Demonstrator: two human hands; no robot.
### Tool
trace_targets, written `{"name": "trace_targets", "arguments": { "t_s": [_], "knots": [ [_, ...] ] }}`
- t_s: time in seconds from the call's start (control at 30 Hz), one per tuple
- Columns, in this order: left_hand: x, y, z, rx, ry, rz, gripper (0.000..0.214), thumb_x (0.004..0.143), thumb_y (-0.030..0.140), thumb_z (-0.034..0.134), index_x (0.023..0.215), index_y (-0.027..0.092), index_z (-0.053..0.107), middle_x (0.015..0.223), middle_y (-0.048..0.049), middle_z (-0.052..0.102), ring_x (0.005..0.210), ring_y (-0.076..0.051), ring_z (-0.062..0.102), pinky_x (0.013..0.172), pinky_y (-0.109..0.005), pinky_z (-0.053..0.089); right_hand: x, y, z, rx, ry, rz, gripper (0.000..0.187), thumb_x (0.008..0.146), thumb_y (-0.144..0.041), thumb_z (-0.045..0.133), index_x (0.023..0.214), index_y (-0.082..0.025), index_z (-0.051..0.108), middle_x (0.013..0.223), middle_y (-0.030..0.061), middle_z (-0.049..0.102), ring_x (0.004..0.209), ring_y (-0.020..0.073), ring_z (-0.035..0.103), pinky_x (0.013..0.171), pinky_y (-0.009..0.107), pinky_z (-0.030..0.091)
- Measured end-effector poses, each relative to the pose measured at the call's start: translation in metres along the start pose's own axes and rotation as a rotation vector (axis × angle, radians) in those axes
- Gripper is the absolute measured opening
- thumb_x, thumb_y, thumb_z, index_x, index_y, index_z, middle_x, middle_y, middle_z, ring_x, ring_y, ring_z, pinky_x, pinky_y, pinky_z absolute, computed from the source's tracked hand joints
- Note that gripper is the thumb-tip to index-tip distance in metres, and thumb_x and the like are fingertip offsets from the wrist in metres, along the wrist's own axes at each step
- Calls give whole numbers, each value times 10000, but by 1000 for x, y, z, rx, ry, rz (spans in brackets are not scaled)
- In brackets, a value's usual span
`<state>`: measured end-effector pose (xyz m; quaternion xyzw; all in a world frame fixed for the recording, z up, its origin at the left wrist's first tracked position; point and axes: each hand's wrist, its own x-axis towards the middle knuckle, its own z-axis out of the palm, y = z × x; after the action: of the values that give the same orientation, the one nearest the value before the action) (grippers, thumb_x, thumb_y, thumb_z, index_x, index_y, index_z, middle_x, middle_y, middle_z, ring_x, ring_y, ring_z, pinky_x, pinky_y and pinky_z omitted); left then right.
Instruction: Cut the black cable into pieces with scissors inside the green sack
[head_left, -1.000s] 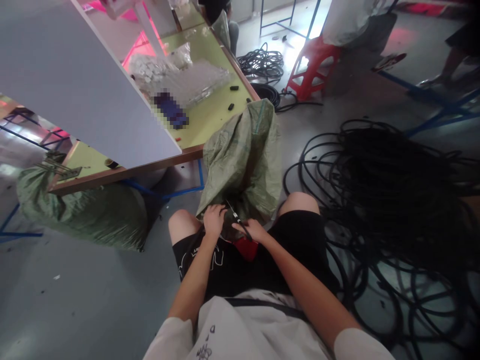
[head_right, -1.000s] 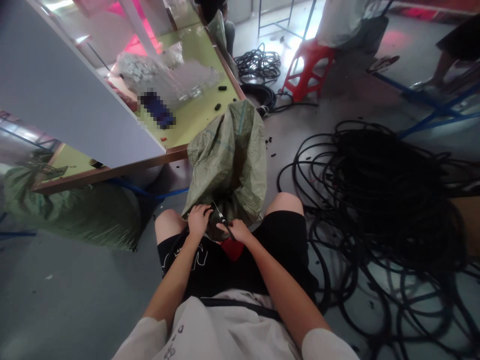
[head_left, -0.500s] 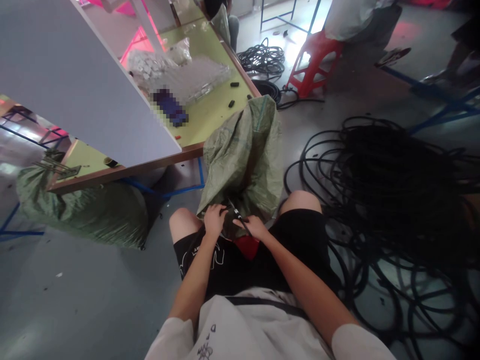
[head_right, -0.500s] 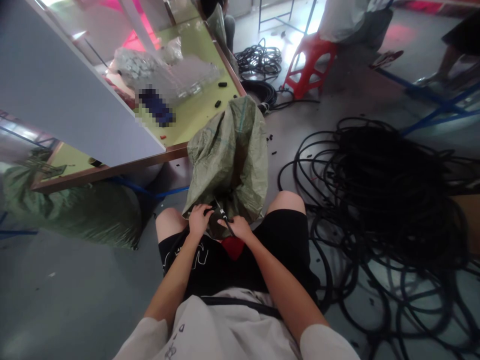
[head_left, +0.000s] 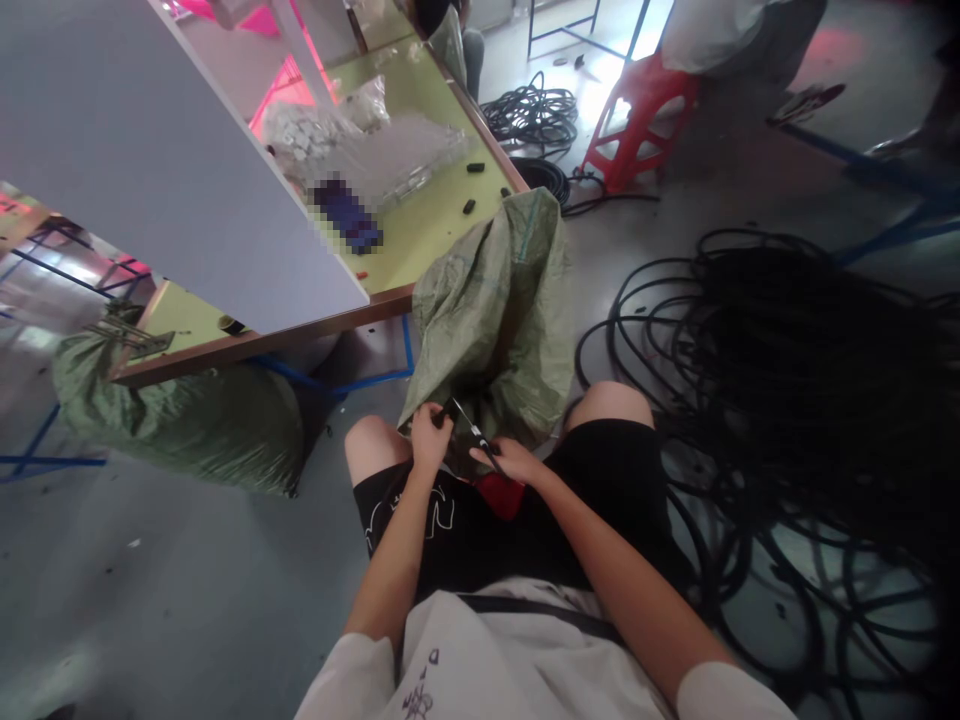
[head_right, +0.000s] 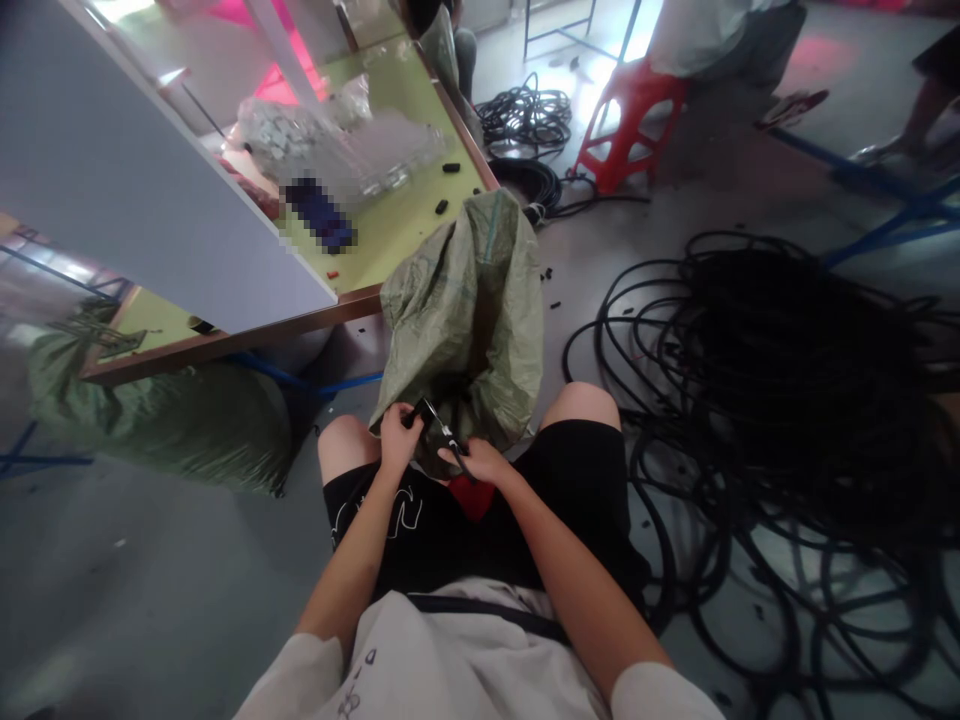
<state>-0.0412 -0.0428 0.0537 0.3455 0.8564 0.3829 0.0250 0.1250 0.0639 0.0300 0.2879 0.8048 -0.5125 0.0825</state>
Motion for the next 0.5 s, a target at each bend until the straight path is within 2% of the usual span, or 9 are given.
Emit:
{"name": "trace_targets", "arguments": {
  "t_s": [0.1,0.27,0.4,0.5],
  "knots": [
    [-4,7,0,-26,-95,90,69,770,148,573,818,196,558,828,-6,560,801,-155,569,781,-285,473,1,1,1,-15,-11,-19,602,780,-708,528,812,-129,689,762,82,678,690,191,617,616,241,419],
    [-9,14,1,-44,-186,169,61,790,129,546,799,188,535,809,2,528,791,-136,542,760,-257,454,-2,-3,-4,49,-44,-22,563,787,-665,549,775,-118,679,723,72,672,658,170,599,598,222,409],
    [-9,15,-1,-12,-205,171,61,813,123,548,852,169,540,849,-16,541,826,-142,534,796,-269,452,-10,-11,-8,108,-17,67,560,785,-635,558,631,-102,635,549,53,608,556,135,552,550,206,375],
    [-10,17,-4,75,-254,169,157,823,142,565,976,175,555,973,-42,575,900,-159,568,832,-275,472,-13,-18,-5,130,-32,92,583,819,-637,489,638,-100,627,502,51,581,492,132,548,505,205,371]
  ]
}}
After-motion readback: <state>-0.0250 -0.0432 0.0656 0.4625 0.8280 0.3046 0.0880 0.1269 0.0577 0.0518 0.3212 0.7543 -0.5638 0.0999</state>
